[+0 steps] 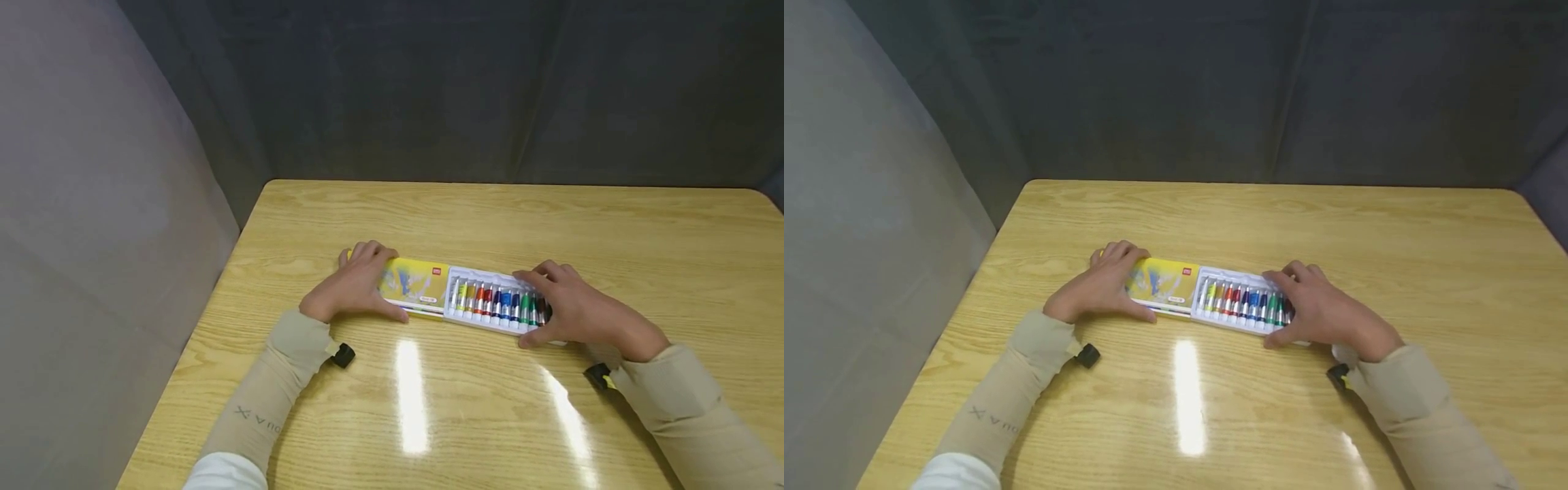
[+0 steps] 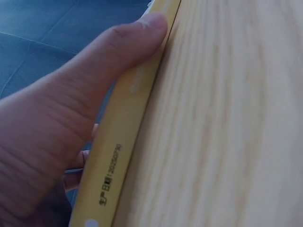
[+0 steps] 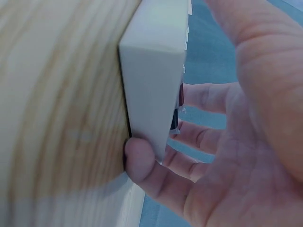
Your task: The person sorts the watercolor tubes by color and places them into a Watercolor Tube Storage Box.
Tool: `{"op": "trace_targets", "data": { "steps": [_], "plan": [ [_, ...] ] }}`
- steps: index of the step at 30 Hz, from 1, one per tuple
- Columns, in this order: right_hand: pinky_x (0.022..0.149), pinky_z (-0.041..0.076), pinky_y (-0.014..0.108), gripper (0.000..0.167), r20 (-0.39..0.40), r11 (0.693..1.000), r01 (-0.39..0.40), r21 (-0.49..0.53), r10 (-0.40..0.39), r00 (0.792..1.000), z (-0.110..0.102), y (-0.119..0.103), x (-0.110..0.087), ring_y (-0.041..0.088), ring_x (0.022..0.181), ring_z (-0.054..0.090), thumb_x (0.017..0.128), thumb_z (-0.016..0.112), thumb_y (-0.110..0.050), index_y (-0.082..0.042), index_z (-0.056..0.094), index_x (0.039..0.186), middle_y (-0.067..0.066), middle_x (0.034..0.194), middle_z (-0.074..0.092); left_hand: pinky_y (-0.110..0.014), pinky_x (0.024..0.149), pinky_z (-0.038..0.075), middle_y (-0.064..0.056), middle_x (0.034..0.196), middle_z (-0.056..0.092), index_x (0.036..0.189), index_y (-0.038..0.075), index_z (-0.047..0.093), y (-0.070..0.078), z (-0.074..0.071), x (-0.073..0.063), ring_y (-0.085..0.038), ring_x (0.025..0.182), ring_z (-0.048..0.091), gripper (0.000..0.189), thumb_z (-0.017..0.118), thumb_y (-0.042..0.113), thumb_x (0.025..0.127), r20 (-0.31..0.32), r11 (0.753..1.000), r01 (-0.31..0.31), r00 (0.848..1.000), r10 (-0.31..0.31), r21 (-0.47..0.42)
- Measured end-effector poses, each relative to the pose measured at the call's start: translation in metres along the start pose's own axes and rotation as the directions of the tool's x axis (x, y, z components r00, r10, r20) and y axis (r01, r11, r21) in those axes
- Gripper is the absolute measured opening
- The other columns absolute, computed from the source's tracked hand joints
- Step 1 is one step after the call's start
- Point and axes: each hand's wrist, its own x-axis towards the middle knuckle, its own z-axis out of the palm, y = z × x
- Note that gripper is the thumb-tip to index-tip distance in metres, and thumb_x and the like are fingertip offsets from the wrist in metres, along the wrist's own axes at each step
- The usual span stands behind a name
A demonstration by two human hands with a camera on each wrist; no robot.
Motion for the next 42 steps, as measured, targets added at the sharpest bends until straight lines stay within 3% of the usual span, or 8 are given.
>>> {"op": "trace_targets", "data": {
  "steps": [8, 31, 42],
  "plan": [
    [0.094, 0.050, 0.054, 0.115, -0.008, 1.000, 0.023, -0.020, -0.023, 1.000, 0.001, 0.001, 0.001, 0.034, 0.120, 0.046, 0.067, 0.086, -0.071, -0.011, 0.044, 0.155, 0.016, 0.139, 0.050, -0.064, 0.116, 0.023, -0.003, 0.146, 0.044, 0.155, 0.019, 0.043, 0.002, 0.002, 0.001, -0.026, 0.132, 0.038, 0.121, 0.079, 0.086, 0.061, -0.008, 1.000, 0.010, 1.000, -0.010, -0.005],
    [0.097, 0.052, 0.057, 0.115, -0.008, 0.998, 0.037, -0.044, -0.037, 0.999, 0.000, -0.003, -0.003, 0.033, 0.125, 0.046, 0.067, 0.086, -0.072, -0.014, 0.045, 0.157, 0.013, 0.145, 0.048, -0.062, 0.117, 0.024, -0.003, 0.145, 0.046, 0.153, 0.019, 0.045, 0.007, 0.003, 0.004, -0.027, 0.138, 0.036, 0.119, 0.079, 0.086, 0.060, 0.004, 0.999, -0.048, 0.999, 0.048, 0.001],
    [0.095, 0.053, 0.056, 0.115, -0.015, 0.997, 0.050, -0.063, -0.051, 0.999, 0.003, -0.006, -0.002, 0.033, 0.123, 0.047, 0.066, 0.085, -0.073, -0.013, 0.047, 0.156, 0.015, 0.143, 0.051, -0.064, 0.118, 0.022, -0.002, 0.143, 0.046, 0.151, 0.020, 0.046, 0.010, 0.006, 0.001, -0.026, 0.138, 0.037, 0.118, 0.080, 0.085, 0.060, -0.005, 0.999, -0.045, 0.999, 0.045, -0.006]
  ]
}}
